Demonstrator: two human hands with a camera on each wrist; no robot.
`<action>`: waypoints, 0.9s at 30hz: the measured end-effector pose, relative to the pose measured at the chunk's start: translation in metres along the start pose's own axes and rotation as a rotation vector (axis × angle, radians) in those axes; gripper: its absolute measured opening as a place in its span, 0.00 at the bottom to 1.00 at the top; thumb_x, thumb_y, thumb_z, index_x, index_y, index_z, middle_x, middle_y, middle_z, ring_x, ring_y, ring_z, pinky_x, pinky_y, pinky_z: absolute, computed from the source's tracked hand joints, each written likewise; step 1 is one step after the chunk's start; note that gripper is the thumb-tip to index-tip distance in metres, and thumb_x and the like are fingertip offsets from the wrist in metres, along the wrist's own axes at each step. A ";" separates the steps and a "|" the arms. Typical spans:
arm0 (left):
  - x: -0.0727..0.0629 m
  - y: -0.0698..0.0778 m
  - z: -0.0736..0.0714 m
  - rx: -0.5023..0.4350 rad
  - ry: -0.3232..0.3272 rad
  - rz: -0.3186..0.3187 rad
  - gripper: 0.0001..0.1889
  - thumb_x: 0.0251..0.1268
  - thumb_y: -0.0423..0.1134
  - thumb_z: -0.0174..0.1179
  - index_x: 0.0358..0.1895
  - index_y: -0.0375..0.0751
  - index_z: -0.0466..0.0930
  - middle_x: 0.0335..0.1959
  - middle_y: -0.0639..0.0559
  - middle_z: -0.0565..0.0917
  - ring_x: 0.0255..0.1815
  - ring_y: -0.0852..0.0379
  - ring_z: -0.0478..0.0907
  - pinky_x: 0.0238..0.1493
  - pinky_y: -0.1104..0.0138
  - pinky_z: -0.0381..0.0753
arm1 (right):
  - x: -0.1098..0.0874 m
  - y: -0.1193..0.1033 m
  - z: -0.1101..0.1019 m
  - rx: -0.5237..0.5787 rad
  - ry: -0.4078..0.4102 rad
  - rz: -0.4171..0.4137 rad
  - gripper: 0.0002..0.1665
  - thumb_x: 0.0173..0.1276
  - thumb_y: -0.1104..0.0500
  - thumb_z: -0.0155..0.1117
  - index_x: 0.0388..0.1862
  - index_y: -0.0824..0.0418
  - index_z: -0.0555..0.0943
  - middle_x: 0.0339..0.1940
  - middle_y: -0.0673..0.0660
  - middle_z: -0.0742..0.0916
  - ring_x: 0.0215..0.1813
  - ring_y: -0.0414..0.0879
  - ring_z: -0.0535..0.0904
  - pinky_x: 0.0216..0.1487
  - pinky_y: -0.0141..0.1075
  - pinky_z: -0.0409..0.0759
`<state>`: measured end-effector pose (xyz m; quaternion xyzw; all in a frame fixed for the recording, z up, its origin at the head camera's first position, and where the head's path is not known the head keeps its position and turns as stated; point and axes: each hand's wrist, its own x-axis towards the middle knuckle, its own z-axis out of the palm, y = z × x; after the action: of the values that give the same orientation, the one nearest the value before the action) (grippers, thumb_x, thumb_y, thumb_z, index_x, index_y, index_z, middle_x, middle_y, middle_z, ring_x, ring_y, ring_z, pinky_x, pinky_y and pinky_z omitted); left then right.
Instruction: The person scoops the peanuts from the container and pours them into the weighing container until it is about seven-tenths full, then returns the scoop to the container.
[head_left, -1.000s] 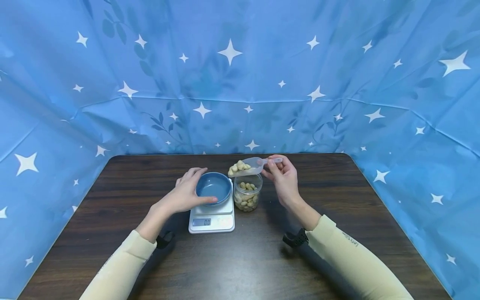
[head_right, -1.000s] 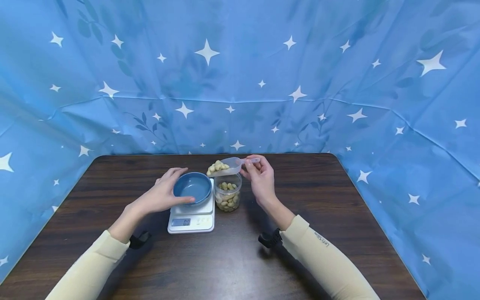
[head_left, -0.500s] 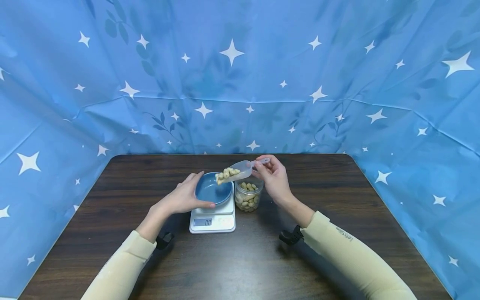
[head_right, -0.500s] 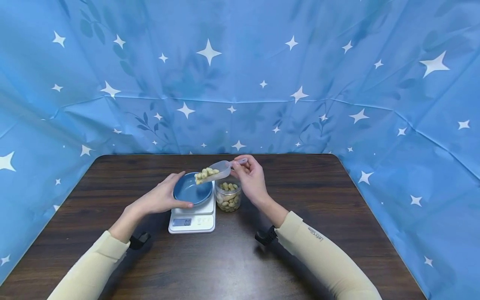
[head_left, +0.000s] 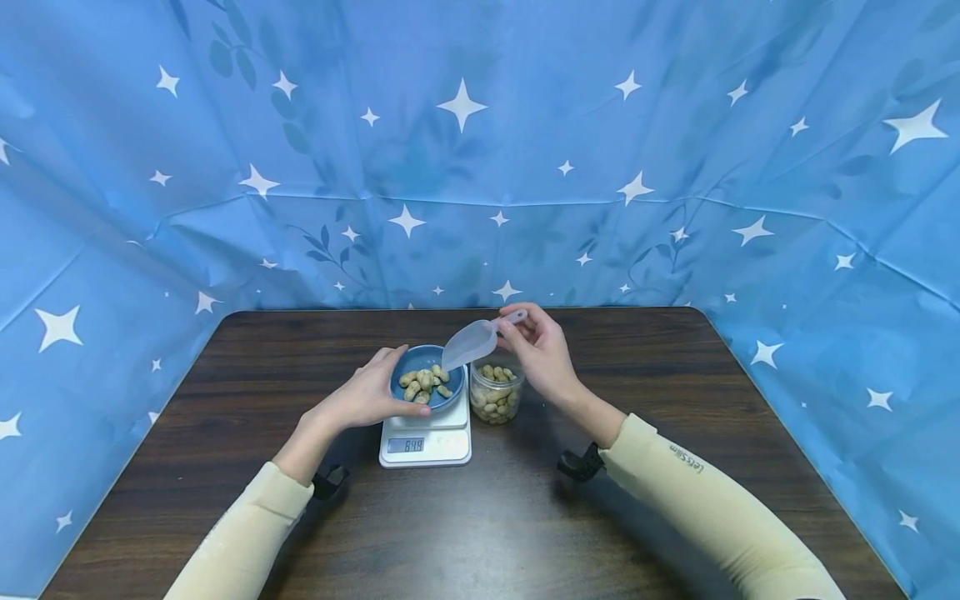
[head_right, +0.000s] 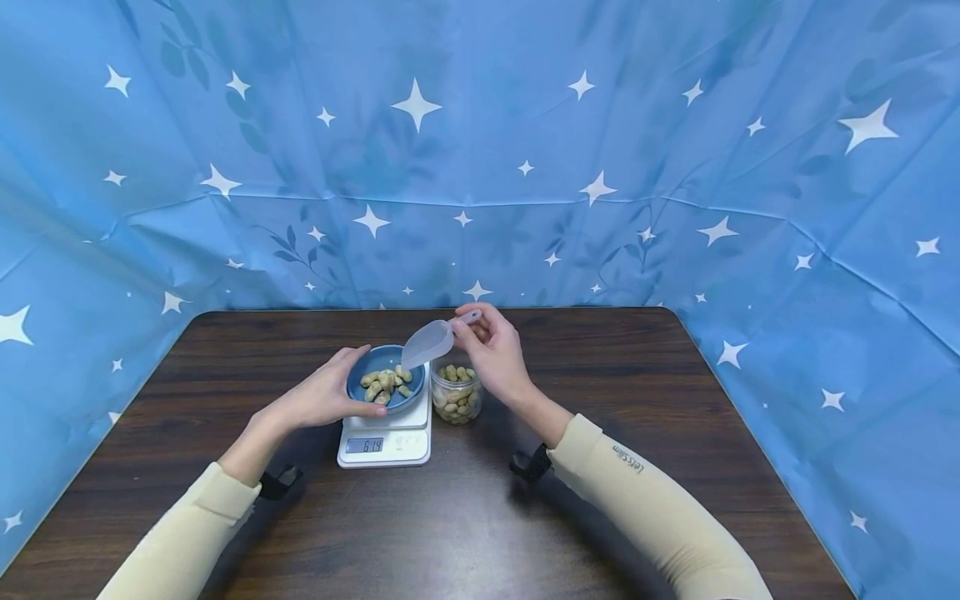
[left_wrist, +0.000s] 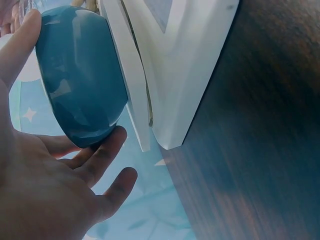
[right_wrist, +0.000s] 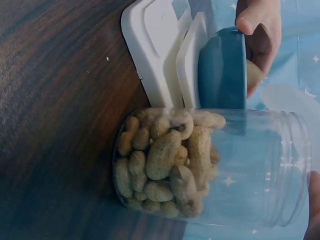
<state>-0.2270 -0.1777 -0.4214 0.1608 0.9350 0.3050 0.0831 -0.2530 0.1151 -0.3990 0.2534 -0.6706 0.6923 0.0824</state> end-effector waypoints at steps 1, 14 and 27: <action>0.000 0.000 0.000 -0.001 0.000 0.001 0.64 0.50 0.67 0.75 0.81 0.33 0.52 0.75 0.34 0.62 0.70 0.35 0.66 0.65 0.37 0.67 | 0.001 -0.001 -0.001 -0.014 -0.007 -0.006 0.14 0.80 0.66 0.57 0.58 0.73 0.75 0.52 0.70 0.83 0.55 0.57 0.84 0.54 0.44 0.83; 0.000 -0.001 0.001 -0.009 -0.005 0.002 0.64 0.51 0.67 0.75 0.81 0.32 0.51 0.75 0.35 0.62 0.68 0.35 0.66 0.63 0.37 0.69 | 0.001 -0.023 -0.027 -0.028 -0.010 -0.046 0.11 0.80 0.68 0.56 0.54 0.77 0.73 0.51 0.72 0.83 0.53 0.49 0.85 0.54 0.44 0.83; 0.004 0.005 -0.002 0.018 -0.019 0.039 0.64 0.53 0.66 0.74 0.82 0.33 0.48 0.78 0.34 0.57 0.74 0.34 0.61 0.68 0.34 0.57 | 0.005 -0.044 -0.058 -0.236 -0.077 0.038 0.12 0.79 0.64 0.59 0.53 0.73 0.75 0.50 0.68 0.84 0.51 0.49 0.86 0.51 0.40 0.84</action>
<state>-0.2299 -0.1735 -0.4166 0.1828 0.9336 0.2965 0.0844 -0.2517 0.1739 -0.3560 0.2553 -0.7549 0.5997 0.0728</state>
